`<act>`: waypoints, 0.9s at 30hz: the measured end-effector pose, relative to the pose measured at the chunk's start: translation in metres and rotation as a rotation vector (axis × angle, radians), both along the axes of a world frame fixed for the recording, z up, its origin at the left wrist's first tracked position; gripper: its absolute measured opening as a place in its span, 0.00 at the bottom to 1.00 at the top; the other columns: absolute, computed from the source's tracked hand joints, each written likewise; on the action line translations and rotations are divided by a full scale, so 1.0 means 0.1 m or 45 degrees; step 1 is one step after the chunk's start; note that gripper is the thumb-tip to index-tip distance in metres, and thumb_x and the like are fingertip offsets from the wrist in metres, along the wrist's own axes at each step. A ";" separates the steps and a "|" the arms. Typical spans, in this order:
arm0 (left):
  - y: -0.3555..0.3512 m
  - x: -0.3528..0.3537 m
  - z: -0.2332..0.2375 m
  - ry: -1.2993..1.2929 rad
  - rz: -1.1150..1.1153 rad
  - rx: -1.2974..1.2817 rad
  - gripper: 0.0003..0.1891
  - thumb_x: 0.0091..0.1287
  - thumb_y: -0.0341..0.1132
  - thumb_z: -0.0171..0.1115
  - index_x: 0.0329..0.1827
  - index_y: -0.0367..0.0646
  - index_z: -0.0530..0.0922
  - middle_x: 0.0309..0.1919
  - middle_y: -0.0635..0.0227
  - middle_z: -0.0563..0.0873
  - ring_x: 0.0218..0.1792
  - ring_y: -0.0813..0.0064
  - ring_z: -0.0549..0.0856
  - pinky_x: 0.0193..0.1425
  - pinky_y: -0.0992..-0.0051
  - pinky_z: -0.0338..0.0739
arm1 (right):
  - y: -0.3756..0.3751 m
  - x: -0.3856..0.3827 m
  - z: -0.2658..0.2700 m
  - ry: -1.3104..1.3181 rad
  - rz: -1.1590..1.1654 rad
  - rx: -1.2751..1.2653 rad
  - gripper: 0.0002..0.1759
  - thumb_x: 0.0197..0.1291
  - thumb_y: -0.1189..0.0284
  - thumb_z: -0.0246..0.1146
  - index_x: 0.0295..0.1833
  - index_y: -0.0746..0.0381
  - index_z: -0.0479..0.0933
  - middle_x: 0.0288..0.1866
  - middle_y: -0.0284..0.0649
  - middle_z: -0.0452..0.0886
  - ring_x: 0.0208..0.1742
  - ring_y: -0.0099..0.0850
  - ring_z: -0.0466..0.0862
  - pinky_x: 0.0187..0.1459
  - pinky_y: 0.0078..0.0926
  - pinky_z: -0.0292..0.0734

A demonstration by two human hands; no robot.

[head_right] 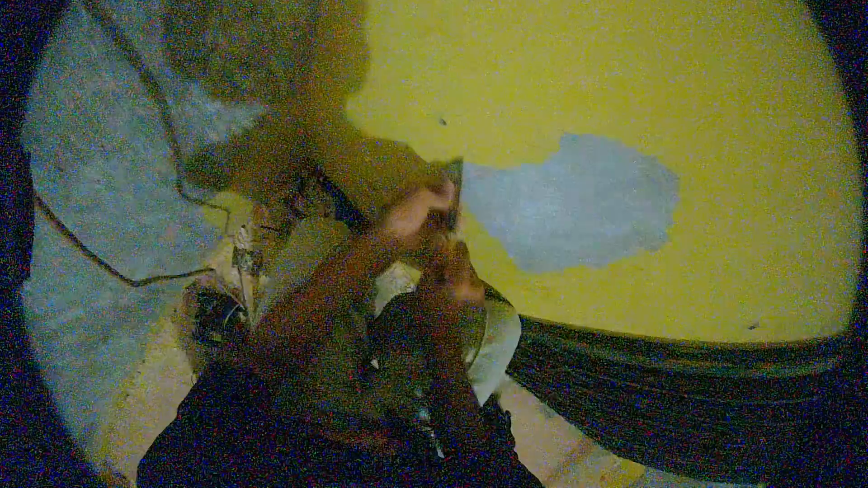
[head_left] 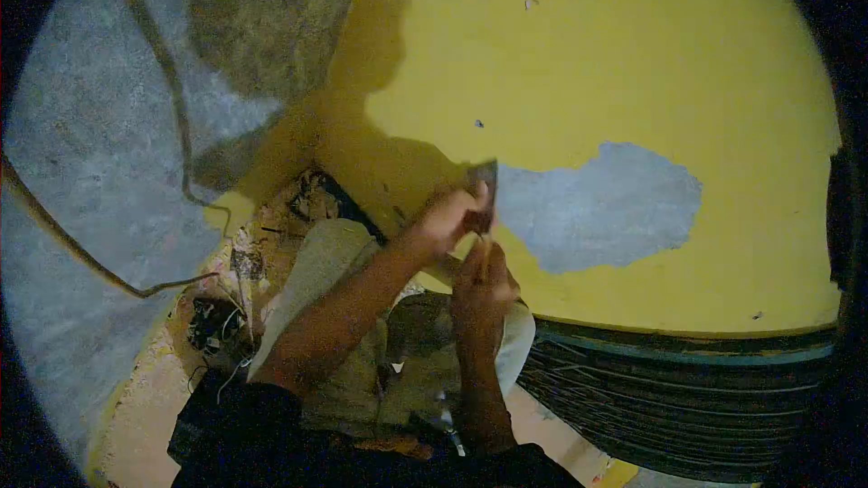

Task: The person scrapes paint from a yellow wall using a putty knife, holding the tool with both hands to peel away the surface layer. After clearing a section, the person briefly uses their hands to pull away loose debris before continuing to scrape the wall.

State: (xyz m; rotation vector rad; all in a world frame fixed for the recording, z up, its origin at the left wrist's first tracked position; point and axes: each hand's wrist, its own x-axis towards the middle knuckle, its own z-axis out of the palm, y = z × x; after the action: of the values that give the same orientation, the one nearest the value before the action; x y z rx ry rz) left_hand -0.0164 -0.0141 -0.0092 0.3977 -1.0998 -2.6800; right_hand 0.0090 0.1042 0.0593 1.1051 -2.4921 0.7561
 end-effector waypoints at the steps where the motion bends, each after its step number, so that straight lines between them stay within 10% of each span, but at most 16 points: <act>1: 0.03 -0.04 -0.06 0.000 0.003 -0.002 0.25 0.74 0.52 0.51 0.32 0.36 0.78 0.25 0.63 0.83 0.30 0.73 0.82 0.39 0.70 0.76 | 0.10 0.04 0.03 0.046 0.008 -0.011 0.10 0.68 0.71 0.58 0.39 0.68 0.75 0.23 0.54 0.78 0.24 0.48 0.82 0.27 0.41 0.75; 17: 0.13 -0.04 0.14 -0.053 -0.009 0.564 0.11 0.69 0.42 0.55 0.40 0.45 0.79 0.27 0.67 0.81 0.32 0.68 0.82 0.44 0.69 0.76 | 0.14 -0.01 -0.01 0.041 -0.093 -0.009 0.12 0.68 0.70 0.57 0.37 0.69 0.75 0.25 0.56 0.79 0.25 0.50 0.82 0.27 0.41 0.75; 21: 0.20 -0.28 -0.33 0.025 -0.026 -0.192 0.09 0.69 0.40 0.53 0.39 0.46 0.78 0.28 0.67 0.81 0.33 0.68 0.81 0.44 0.69 0.76 | 0.21 -0.10 -0.13 0.198 0.012 -0.023 0.12 0.68 0.69 0.57 0.38 0.69 0.75 0.26 0.56 0.79 0.26 0.51 0.82 0.28 0.42 0.76; 23: 0.10 -0.12 0.00 0.051 -0.044 0.424 0.08 0.68 0.39 0.54 0.39 0.46 0.78 0.30 0.67 0.81 0.33 0.68 0.80 0.44 0.69 0.76 | 0.15 -0.21 -0.31 0.154 -0.038 -0.013 0.11 0.67 0.71 0.58 0.37 0.68 0.75 0.25 0.55 0.79 0.25 0.51 0.81 0.27 0.42 0.75; 27: 0.16 0.04 0.22 0.095 0.085 0.392 0.16 0.72 0.46 0.55 0.37 0.41 0.77 0.28 0.64 0.83 0.31 0.70 0.83 0.39 0.70 0.77 | 0.14 -0.06 -0.09 0.179 -0.002 -0.123 0.09 0.66 0.72 0.59 0.36 0.68 0.75 0.25 0.54 0.78 0.24 0.52 0.79 0.25 0.43 0.73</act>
State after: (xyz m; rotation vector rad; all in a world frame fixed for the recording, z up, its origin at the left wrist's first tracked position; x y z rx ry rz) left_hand -0.0128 0.0018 0.0125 0.3731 -0.6419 -2.7821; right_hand 0.0027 0.1179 0.0502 1.0830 -2.3151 0.7622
